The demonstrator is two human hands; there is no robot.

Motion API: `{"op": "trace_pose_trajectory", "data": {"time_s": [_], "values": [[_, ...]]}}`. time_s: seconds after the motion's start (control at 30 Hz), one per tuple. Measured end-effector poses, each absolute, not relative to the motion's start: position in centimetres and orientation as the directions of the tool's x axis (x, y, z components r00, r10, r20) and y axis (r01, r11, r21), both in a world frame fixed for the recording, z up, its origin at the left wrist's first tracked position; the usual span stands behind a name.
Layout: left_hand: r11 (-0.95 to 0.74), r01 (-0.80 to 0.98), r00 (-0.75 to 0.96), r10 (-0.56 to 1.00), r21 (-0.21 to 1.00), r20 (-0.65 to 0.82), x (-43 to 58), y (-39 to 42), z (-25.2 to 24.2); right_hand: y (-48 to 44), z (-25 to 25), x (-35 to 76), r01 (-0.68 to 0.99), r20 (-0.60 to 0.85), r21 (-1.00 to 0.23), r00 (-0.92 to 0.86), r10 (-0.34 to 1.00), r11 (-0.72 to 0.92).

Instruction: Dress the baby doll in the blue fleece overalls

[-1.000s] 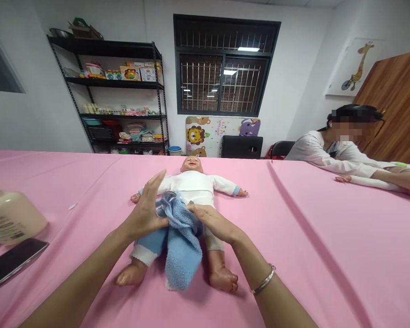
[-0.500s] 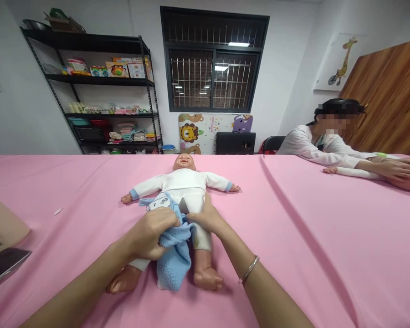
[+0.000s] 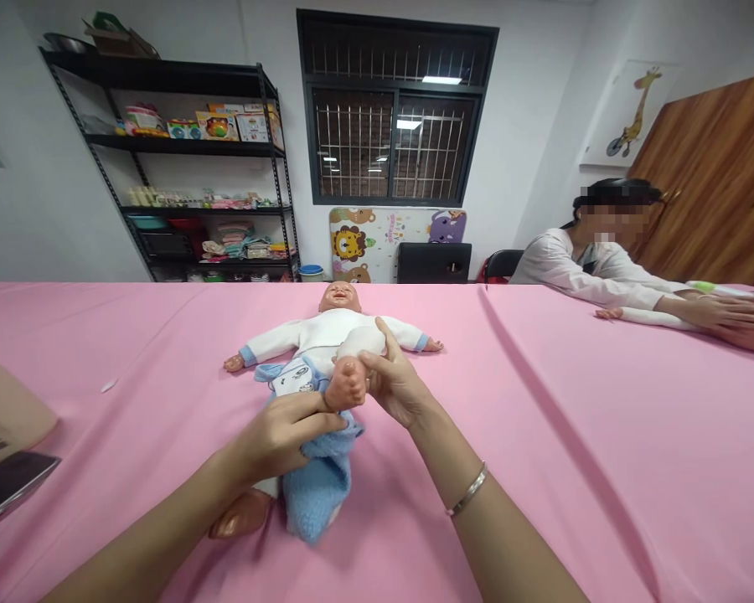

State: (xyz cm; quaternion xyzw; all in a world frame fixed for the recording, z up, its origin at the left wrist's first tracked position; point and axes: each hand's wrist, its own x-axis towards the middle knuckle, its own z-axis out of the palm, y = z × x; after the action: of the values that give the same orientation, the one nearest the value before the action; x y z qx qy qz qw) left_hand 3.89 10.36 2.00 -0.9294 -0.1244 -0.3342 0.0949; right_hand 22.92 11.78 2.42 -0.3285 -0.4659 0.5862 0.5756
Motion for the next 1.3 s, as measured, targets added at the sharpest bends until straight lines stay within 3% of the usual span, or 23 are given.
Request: {"op": "trace_pose_trajectory", "data": {"time_s": [0.1, 0.17, 0.37, 0.5, 0.6, 0.7, 0.87, 1.0, 1.13, 1.3], "values": [[-0.958, 0.257, 0.676, 0.085, -0.126, 0.732, 3.8, 9.9, 2.2, 12.0, 1.8, 22.0, -0.496, 0.159, -0.865, -0.114, 0.981, 0.083], [-0.957, 0.271, 0.617, 0.088, -0.106, 0.782, 3.9, 9.7, 2.2, 12.1, 1.6, 21.7, -0.480, 0.157, -0.874, -0.149, 0.976, 0.068], [-0.880, 0.401, 0.459, 0.433, 0.254, 0.776, 4.3, 9.2, 2.3, 12.1, 1.1, 21.6, -0.355, 0.144, -0.932, -0.192, 0.971, 0.068], [-0.736, 0.482, 0.340, 0.657, 0.475, 0.673, 4.2, 9.4, 3.0, 12.1, 0.2, 20.8, -0.284, 0.174, -0.954, -0.257, 0.951, 0.097], [-0.619, 0.525, 0.297, 0.777, 0.585, 0.556, 4.1, 10.3, 3.2, 12.2, -0.4, 20.0, -0.299, 0.121, -0.954, -0.327, 0.937, 0.019], [-0.572, 0.579, 0.300, 0.812, 0.581, 0.501, 4.5, 11.8, 2.9, 12.4, -1.0, 19.6, -0.316, 0.050, -0.946, -0.374, 0.926, -0.076], [-0.567, 0.686, 0.351, 0.807, 0.455, 0.476, 6.1, 15.2, 3.2, 12.7, -1.4, 20.4, -0.243, 0.101, -0.970, -0.404, 0.909, 0.000], [-0.530, 0.718, 0.338, 0.832, 0.451, 0.440, 6.9, 17.5, 3.1, 13.2, -1.3, 21.8, -0.143, 0.087, -0.989, -0.465, 0.881, 0.022], [-0.482, 0.784, 0.320, 0.853, 0.391, 0.411, 6.9, 17.8, 2.2, 13.8, -1.4, 22.4, -0.089, 0.094, -0.994, -0.350, 0.932, 0.067], [-0.636, 0.691, 0.512, 0.766, 0.343, 0.389, 5.4, 17.4, 1.9, 14.7, -2.0, 22.1, -0.112, 0.164, -0.982, -0.073, 0.984, 0.155]]}}
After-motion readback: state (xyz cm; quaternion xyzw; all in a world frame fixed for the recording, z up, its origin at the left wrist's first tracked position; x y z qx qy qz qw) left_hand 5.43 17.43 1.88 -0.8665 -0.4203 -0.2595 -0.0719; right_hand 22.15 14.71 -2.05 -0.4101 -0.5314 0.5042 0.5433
